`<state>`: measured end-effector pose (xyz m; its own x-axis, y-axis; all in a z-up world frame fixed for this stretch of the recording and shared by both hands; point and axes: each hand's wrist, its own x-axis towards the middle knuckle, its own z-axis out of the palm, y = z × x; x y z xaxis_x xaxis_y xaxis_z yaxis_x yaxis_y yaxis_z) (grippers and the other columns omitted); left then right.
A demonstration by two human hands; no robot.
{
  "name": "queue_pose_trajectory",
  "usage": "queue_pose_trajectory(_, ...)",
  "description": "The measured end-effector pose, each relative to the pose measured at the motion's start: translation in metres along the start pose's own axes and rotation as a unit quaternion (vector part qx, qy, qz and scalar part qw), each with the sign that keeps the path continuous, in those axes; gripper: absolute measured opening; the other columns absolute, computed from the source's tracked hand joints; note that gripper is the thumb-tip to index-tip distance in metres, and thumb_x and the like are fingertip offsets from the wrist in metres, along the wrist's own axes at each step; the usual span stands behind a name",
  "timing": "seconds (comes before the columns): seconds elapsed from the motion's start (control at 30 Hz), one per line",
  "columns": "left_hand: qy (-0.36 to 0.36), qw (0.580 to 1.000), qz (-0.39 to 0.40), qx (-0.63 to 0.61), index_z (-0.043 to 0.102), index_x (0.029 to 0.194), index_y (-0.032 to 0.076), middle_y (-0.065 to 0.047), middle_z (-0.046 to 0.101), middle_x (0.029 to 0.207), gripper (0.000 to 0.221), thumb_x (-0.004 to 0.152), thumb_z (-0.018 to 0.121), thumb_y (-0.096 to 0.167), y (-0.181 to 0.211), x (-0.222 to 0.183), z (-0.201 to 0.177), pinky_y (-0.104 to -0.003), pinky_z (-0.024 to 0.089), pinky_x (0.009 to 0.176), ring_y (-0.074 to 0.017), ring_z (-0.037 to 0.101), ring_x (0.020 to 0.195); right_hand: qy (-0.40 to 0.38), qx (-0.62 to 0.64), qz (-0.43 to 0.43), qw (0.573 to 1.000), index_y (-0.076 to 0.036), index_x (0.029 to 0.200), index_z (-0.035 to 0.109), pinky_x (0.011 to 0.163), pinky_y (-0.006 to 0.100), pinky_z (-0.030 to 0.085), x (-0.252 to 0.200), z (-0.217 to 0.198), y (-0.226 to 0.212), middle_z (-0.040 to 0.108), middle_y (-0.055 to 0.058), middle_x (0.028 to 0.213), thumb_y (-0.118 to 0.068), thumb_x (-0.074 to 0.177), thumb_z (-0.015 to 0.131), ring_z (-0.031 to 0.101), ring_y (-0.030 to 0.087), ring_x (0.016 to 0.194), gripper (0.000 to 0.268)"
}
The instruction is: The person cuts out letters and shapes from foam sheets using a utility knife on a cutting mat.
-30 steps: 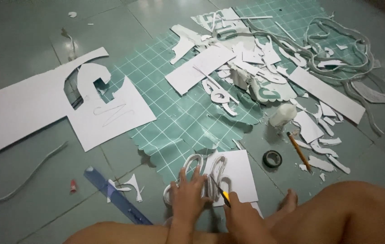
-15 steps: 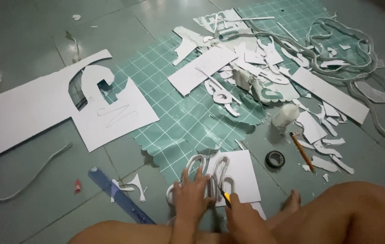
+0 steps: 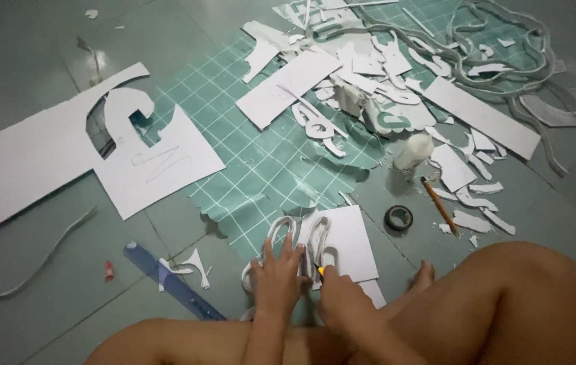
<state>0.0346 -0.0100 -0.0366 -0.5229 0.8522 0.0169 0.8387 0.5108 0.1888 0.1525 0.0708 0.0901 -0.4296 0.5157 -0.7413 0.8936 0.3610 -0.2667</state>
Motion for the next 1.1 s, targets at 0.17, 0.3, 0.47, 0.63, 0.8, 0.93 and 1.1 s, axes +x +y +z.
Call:
queue_pose_trajectory(0.17,-0.026,1.000,-0.004,0.017,0.054,0.140,0.025,0.001,0.036,0.162,0.079,0.071,0.088,0.044,0.004,0.000,-0.013,-0.075,0.041,0.096,-0.0428,0.030,0.145,-0.006,0.013,0.001,1.000,-0.013,0.119,0.054,0.087,0.051,0.054,-0.001,0.009,0.012,0.069,0.016,0.112,-0.020,0.092,0.055,0.070,0.036,0.105,0.027)
queue_pose_trajectory(0.3,-0.017,1.000,0.006,0.009,0.054,0.140,0.024,-0.001,0.037,0.161,0.079,0.071,0.088,0.043,0.002,0.001,-0.007,-0.074,0.043,0.093,-0.0451,0.030,0.145,-0.014,0.046,-0.003,0.999,-0.013,0.124,0.054,0.088,0.050,0.055,0.014,0.019,0.026,0.068,0.017,0.114,-0.033,0.101,0.051,0.071,0.036,0.103,0.030)
queue_pose_trajectory(0.47,-0.003,0.999,0.014,0.042,0.052,0.143,0.024,-0.001,0.036,0.161,0.082,0.072,0.086,0.046,-0.002,0.002,0.001,-0.070,0.044,0.090,-0.0438,0.032,0.143,-0.030,0.064,-0.019,0.997,-0.010,0.121,0.058,0.090,0.048,0.053,0.022,0.023,0.043,0.072,0.018,0.114,-0.033,0.099,0.049,0.070,0.036,0.102,0.032)
queue_pose_trajectory(0.63,-0.050,0.998,0.003,0.031,0.053,0.141,0.023,-0.001,0.036,0.162,0.081,0.072,0.088,0.047,0.002,0.004,-0.014,-0.068,0.044,0.092,-0.0439,0.032,0.144,-0.064,0.074,0.000,0.995,-0.018,0.127,0.060,0.098,0.045,0.050,0.024,0.026,0.057,0.072,0.010,0.123,-0.034,0.100,0.050,0.067,0.030,0.112,0.032)
queue_pose_trajectory(0.8,-0.128,0.991,-0.011,-0.033,0.051,0.144,0.023,-0.008,0.028,0.165,0.075,0.081,0.086,0.042,0.005,0.008,-0.032,-0.082,0.036,0.101,-0.0512,0.023,0.147,-0.137,0.044,-0.009,0.990,-0.017,0.130,0.057,0.098,0.041,0.052,0.020,-0.001,0.045,0.070,0.007,0.123,-0.032,0.105,0.047,0.069,0.021,0.114,0.031)
queue_pose_trajectory(0.93,0.000,1.000,0.012,-0.002,0.056,0.137,0.023,-0.004,0.039,0.159,0.082,0.067,0.091,0.048,0.000,-0.001,-0.006,-0.072,0.044,0.086,-0.0475,0.033,0.141,-0.063,0.041,-0.021,0.997,-0.017,0.123,0.058,0.097,0.051,0.048,0.062,0.048,0.083,0.070,0.015,0.120,-0.028,0.099,0.051,0.067,0.036,0.110,0.027)
queue_pose_trajectory(1.1,-0.099,0.995,-0.018,-0.010,0.050,0.142,0.024,-0.002,0.031,0.162,0.081,0.075,0.091,0.044,0.003,0.007,-0.017,-0.073,0.039,0.096,-0.0464,0.025,0.145,-0.029,0.006,-0.019,0.999,-0.022,0.116,0.056,0.090,0.045,0.053,0.128,0.076,0.127,0.075,0.008,0.100,-0.043,0.097,0.060,0.074,0.028,0.100,0.028)
